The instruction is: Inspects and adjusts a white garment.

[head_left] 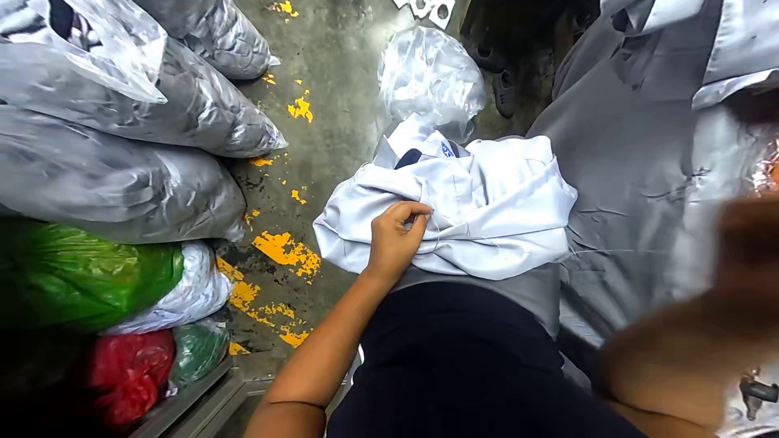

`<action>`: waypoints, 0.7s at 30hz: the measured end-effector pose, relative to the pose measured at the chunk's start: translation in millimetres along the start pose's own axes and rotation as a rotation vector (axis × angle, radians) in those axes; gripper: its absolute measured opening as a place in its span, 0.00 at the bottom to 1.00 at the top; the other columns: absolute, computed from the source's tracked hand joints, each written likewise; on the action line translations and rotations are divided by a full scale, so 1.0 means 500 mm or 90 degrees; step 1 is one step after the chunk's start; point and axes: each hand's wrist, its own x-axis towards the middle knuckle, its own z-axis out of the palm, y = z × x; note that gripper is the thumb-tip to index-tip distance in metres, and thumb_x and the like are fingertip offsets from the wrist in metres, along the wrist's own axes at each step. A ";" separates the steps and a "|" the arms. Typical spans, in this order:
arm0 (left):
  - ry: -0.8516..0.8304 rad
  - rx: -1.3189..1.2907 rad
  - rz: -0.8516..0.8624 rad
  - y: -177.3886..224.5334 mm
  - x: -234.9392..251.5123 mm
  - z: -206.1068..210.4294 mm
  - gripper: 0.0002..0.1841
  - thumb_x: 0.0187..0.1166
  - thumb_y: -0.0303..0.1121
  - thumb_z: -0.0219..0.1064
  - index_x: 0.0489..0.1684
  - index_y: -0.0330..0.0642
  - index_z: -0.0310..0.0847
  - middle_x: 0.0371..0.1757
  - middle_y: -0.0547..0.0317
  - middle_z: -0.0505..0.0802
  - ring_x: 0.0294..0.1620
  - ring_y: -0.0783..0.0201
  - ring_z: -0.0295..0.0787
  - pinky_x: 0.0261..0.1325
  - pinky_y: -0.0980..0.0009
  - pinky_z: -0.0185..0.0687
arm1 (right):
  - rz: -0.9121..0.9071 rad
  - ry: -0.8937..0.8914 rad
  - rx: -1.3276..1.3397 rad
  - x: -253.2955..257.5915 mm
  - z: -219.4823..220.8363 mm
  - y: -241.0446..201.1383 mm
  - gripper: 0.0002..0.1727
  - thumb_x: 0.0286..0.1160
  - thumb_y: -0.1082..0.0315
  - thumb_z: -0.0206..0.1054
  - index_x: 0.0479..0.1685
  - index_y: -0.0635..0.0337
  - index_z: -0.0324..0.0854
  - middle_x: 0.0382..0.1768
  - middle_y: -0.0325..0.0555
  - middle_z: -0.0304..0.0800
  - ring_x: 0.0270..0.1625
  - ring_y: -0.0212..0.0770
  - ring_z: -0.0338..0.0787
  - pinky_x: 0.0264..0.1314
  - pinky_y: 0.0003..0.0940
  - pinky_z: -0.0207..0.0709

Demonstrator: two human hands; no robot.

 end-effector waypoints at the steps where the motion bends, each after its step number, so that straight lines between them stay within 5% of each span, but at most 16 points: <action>1: 0.001 -0.008 -0.004 0.005 -0.003 -0.002 0.06 0.74 0.21 0.69 0.42 0.33 0.91 0.43 0.54 0.94 0.42 0.75 0.91 0.52 0.80 0.87 | -0.006 -0.126 0.008 0.008 0.059 0.047 0.07 0.80 0.69 0.63 0.43 0.42 0.83 0.29 0.16 0.86 0.26 0.13 0.81 0.29 0.11 0.78; 3: 0.004 -0.025 -0.014 0.014 -0.006 -0.004 0.06 0.74 0.22 0.70 0.43 0.32 0.91 0.44 0.54 0.94 0.43 0.75 0.91 0.53 0.79 0.87 | -0.063 -0.259 -0.084 -0.005 0.183 0.118 0.10 0.76 0.70 0.67 0.52 0.64 0.85 0.21 0.32 0.79 0.18 0.24 0.72 0.21 0.22 0.71; 5: 0.013 -0.037 -0.023 0.023 -0.009 -0.006 0.06 0.74 0.22 0.71 0.44 0.32 0.90 0.44 0.54 0.94 0.42 0.76 0.91 0.53 0.80 0.88 | -0.088 -0.359 -0.240 -0.016 0.249 0.151 0.17 0.77 0.63 0.69 0.56 0.67 0.87 0.19 0.46 0.84 0.18 0.43 0.80 0.23 0.45 0.77; 7: 0.021 -0.045 -0.028 0.028 -0.012 -0.008 0.06 0.74 0.21 0.71 0.44 0.32 0.90 0.44 0.55 0.94 0.42 0.76 0.91 0.52 0.80 0.88 | -0.088 -0.404 -0.284 -0.020 0.275 0.166 0.16 0.80 0.61 0.67 0.52 0.65 0.88 0.20 0.47 0.84 0.20 0.48 0.82 0.25 0.51 0.77; 10: 0.025 -0.048 -0.020 0.026 -0.013 -0.004 0.06 0.74 0.21 0.71 0.43 0.32 0.90 0.44 0.55 0.94 0.42 0.76 0.91 0.52 0.80 0.88 | -0.083 -0.426 -0.225 -0.019 0.276 0.175 0.12 0.83 0.65 0.61 0.37 0.63 0.87 0.21 0.45 0.83 0.23 0.43 0.83 0.27 0.46 0.76; 13: 0.023 -0.055 -0.003 0.020 -0.013 -0.001 0.06 0.73 0.20 0.70 0.43 0.31 0.90 0.44 0.54 0.94 0.44 0.76 0.91 0.54 0.79 0.88 | -0.008 -0.422 0.021 -0.026 0.245 0.148 0.11 0.84 0.67 0.59 0.33 0.58 0.81 0.19 0.29 0.73 0.20 0.19 0.70 0.24 0.16 0.65; 16: 0.025 -0.051 0.003 0.018 -0.013 -0.002 0.06 0.73 0.20 0.69 0.42 0.31 0.91 0.45 0.55 0.94 0.46 0.76 0.91 0.55 0.80 0.87 | 0.008 -0.447 0.259 -0.049 0.187 0.086 0.12 0.86 0.62 0.59 0.33 0.55 0.81 0.22 0.21 0.74 0.25 0.11 0.69 0.29 0.09 0.63; 21: 0.035 -0.064 -0.004 0.016 -0.013 0.002 0.07 0.74 0.19 0.68 0.43 0.31 0.92 0.46 0.53 0.95 0.50 0.75 0.91 0.58 0.79 0.86 | -0.102 -0.582 0.402 -0.083 0.141 0.026 0.19 0.92 0.61 0.55 0.33 0.65 0.76 0.27 0.40 0.79 0.33 0.21 0.79 0.41 0.14 0.73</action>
